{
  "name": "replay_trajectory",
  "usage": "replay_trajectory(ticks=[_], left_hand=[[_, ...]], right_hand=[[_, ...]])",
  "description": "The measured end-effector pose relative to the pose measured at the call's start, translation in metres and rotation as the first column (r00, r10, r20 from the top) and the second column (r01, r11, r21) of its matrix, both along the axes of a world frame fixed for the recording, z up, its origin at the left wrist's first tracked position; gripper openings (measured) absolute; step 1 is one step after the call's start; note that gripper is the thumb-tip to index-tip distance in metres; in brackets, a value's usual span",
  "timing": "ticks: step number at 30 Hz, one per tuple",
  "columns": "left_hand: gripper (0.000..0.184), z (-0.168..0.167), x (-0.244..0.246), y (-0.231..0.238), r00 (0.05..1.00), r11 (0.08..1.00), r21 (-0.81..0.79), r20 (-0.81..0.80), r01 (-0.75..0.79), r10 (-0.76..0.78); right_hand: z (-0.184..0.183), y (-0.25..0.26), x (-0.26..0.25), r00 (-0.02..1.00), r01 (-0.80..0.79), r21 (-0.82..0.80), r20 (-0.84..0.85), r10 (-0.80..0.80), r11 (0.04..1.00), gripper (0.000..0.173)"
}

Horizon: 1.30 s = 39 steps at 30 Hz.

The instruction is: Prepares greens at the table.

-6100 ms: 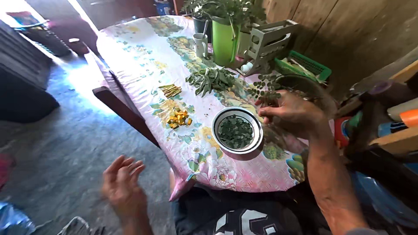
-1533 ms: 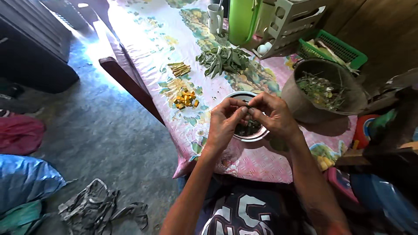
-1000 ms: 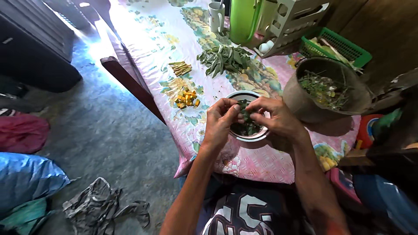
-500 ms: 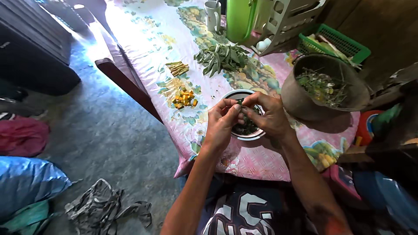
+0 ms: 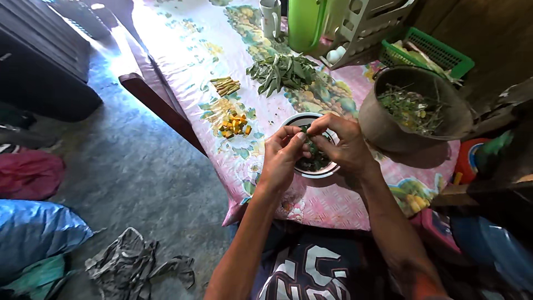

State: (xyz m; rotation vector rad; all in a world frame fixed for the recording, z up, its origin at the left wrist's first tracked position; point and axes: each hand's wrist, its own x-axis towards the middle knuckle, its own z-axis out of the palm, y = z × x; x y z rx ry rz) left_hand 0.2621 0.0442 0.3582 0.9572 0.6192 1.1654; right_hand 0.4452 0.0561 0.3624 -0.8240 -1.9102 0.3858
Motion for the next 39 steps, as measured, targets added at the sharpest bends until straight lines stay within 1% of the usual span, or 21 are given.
replay_trajectory(ticks=[3,6,8,9,10,11,14,17,19,21,22,24,26,28,30,32,35,37,39], left_hand=[[0.008,0.001,0.0,0.0,1.0,1.0,-0.016,-0.017,0.004,-0.004],[0.009,0.0,-0.001,-0.001,1.0,1.0,-0.008,-0.03,0.0,0.0],[0.008,0.0,-0.002,0.0,1.0,1.0,-0.008,-0.021,-0.008,0.008],[0.008,0.0,-0.002,0.0,1.0,1.0,-0.013,-0.017,-0.013,0.012],[0.008,0.001,-0.002,0.0,1.0,1.0,-0.017,-0.012,-0.016,0.016],[0.008,0.001,-0.002,0.001,1.0,1.0,-0.022,-0.011,-0.017,0.017],[0.008,0.001,0.0,0.0,1.0,0.999,-0.035,-0.009,-0.002,0.001],[0.009,0.001,0.001,-0.001,1.0,0.999,-0.037,0.002,0.022,-0.022],[0.009,0.001,0.0,-0.001,0.999,0.999,-0.038,0.006,0.032,-0.032],[0.01,0.0,-0.002,-0.001,0.999,0.999,-0.036,0.007,0.034,-0.034],[0.009,0.001,-0.002,0.0,0.999,0.999,-0.036,0.008,0.031,-0.031],[0.009,0.001,-0.002,0.0,1.0,0.999,-0.041,0.013,0.016,-0.016],[0.009,0.002,-0.002,0.0,1.0,0.999,-0.033,0.011,0.011,-0.011],[0.009,0.002,-0.001,0.0,1.0,1.0,-0.022,0.01,0.017,-0.017],[0.008,0.001,0.0,-0.002,1.0,1.0,-0.016,0.005,0.02,-0.02],[0.009,0.001,0.0,-0.002,1.0,1.0,-0.02,0.001,0.014,-0.014],[0.01,0.002,-0.001,-0.002,1.0,1.0,-0.018,-0.004,0.007,-0.007],[0.01,0.002,-0.002,-0.001,1.0,1.0,-0.022,0.0,0.012,-0.012],[0.01,0.002,-0.002,-0.001,1.0,0.999,-0.033,0.015,0.026,-0.026]], right_hand=[[0.0,-0.001,0.001,1.0,0.016,-0.033,0.001,-0.016,0.999,0.013],[-0.003,0.0,0.009,0.996,0.018,-0.057,-0.081,-0.023,0.998,0.013],[-0.003,0.002,0.016,0.998,0.042,-0.062,-0.037,-0.044,0.997,0.016],[-0.002,0.003,0.018,0.999,0.05,-0.062,0.013,-0.05,0.997,0.021],[-0.001,0.002,0.018,0.998,0.044,-0.046,0.047,-0.041,0.998,0.025],[0.001,0.001,0.015,0.998,0.031,-0.029,0.054,-0.029,0.999,0.025],[0.004,-0.004,0.003,0.999,0.01,-0.005,0.033,-0.009,1.0,0.021],[0.002,-0.002,-0.001,0.999,0.02,0.011,0.032,-0.02,1.0,0.012],[0.0,0.001,0.002,0.999,0.007,0.034,-0.033,-0.006,0.999,0.01],[0.0,0.002,0.009,0.995,0.016,0.011,-0.1,-0.014,1.0,0.01],[0.001,0.001,0.013,0.996,0.027,-0.009,-0.089,-0.027,1.0,0.012],[0.004,-0.002,0.018,0.998,0.051,-0.055,0.029,-0.05,0.997,0.017],[0.002,0.0,0.016,0.998,0.031,-0.054,0.058,-0.028,0.998,0.022],[0.001,0.002,0.009,0.999,-0.039,-0.025,0.009,0.039,0.999,0.022],[0.001,0.001,0.001,0.999,-0.033,-0.014,-0.003,0.033,0.999,0.014],[0.002,-0.002,0.0,1.0,-0.007,-0.056,-0.02,0.006,0.998,0.01],[0.001,0.0,0.013,0.995,-0.003,-0.088,-0.099,-0.006,0.996,0.012],[0.001,0.001,0.019,0.996,0.012,-0.101,-0.09,-0.021,0.995,0.014],[0.0,0.001,0.017,0.998,-0.014,-0.116,-0.065,0.006,0.993,0.017]])
